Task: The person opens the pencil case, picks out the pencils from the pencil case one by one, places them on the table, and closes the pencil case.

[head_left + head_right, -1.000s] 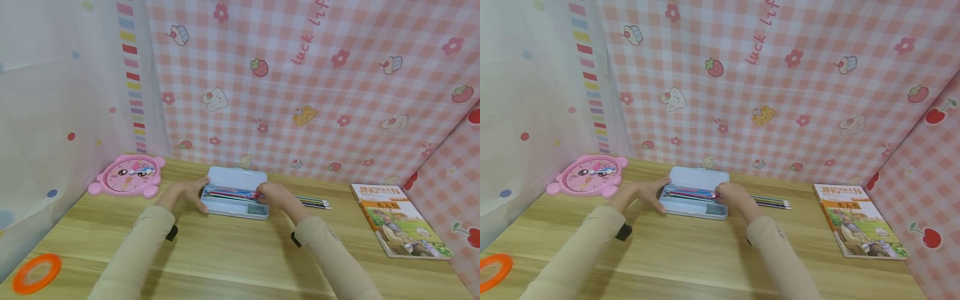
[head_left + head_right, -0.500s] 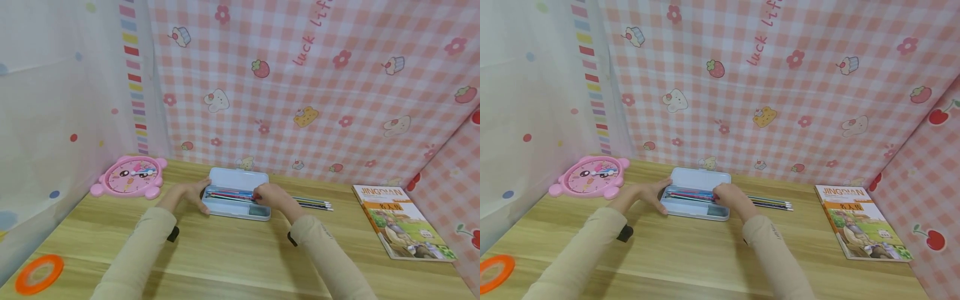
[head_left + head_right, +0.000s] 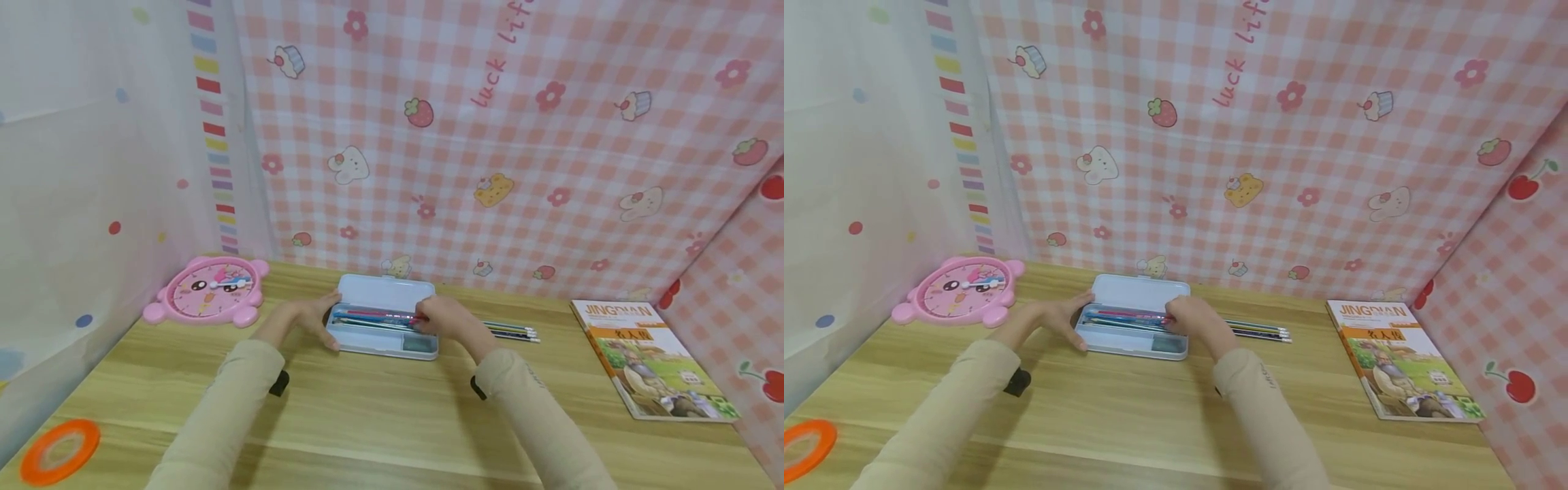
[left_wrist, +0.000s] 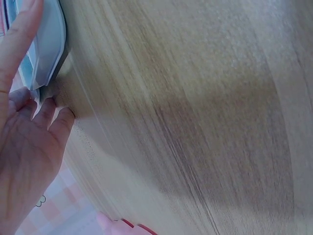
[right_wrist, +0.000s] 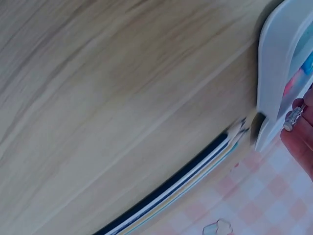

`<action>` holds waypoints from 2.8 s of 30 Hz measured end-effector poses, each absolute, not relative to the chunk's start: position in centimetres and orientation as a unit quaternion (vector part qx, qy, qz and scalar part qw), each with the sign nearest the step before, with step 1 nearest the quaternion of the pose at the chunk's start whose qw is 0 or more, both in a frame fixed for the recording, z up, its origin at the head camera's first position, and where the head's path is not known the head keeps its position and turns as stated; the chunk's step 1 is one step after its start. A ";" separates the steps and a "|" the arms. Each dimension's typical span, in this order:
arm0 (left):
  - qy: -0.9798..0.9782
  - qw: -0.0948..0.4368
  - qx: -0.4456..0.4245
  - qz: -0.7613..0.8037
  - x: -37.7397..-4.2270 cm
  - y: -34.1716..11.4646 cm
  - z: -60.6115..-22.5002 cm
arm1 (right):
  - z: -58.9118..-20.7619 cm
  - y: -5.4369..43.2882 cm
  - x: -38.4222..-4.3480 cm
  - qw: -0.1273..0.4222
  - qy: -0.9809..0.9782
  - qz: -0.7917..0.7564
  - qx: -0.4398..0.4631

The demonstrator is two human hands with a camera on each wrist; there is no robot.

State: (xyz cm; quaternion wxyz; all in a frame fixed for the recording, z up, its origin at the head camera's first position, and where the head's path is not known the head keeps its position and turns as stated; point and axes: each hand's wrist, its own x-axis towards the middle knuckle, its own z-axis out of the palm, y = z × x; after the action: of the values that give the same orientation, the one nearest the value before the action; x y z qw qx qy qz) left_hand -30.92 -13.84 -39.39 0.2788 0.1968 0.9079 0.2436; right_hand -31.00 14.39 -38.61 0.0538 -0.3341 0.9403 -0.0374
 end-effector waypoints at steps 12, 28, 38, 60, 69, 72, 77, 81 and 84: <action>0.907 0.280 0.196 0.246 -30.8 -13.8 -39.3 | -37.8 18.9 -30.2 -0.001 0.942 -0.011 -0.334; 0.911 0.282 0.191 0.232 -31.0 -14.0 -39.6 | -37.8 24.8 -29.0 -0.002 0.950 0.018 -0.313; 0.910 0.282 0.195 0.232 -30.9 -13.7 -39.4 | -38.4 29.4 -28.1 -0.001 0.958 0.041 -0.285; 0.908 0.285 0.199 0.235 -31.0 -13.7 -39.4 | -40.6 32.1 -26.9 -0.034 0.963 0.038 -0.263; 0.905 0.279 0.208 0.243 -31.0 -13.9 -39.2 | -41.1 31.9 -26.9 -0.071 0.962 0.027 -0.261; 0.906 0.279 0.206 0.243 -31.0 -14.0 -39.2 | -40.8 31.4 -27.1 -0.059 0.964 0.022 -0.257; 0.908 0.281 0.205 0.236 -31.0 -14.0 -39.4 | -40.4 29.7 -27.4 -0.047 0.962 0.013 -0.269; 0.910 0.279 0.206 0.229 -31.1 -14.0 -39.5 | -40.3 27.8 -27.6 -0.049 0.956 0.010 -0.287; 0.909 0.280 0.206 0.230 -31.0 -13.9 -39.4 | -40.2 26.1 -27.8 -0.048 0.954 0.005 -0.296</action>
State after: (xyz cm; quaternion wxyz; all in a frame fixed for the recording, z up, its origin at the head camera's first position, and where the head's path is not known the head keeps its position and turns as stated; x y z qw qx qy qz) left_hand -31.03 -13.87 -39.41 0.2798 0.2065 0.9090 0.2296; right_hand -27.77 26.11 -40.17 -0.0475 -0.2965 0.9538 0.0051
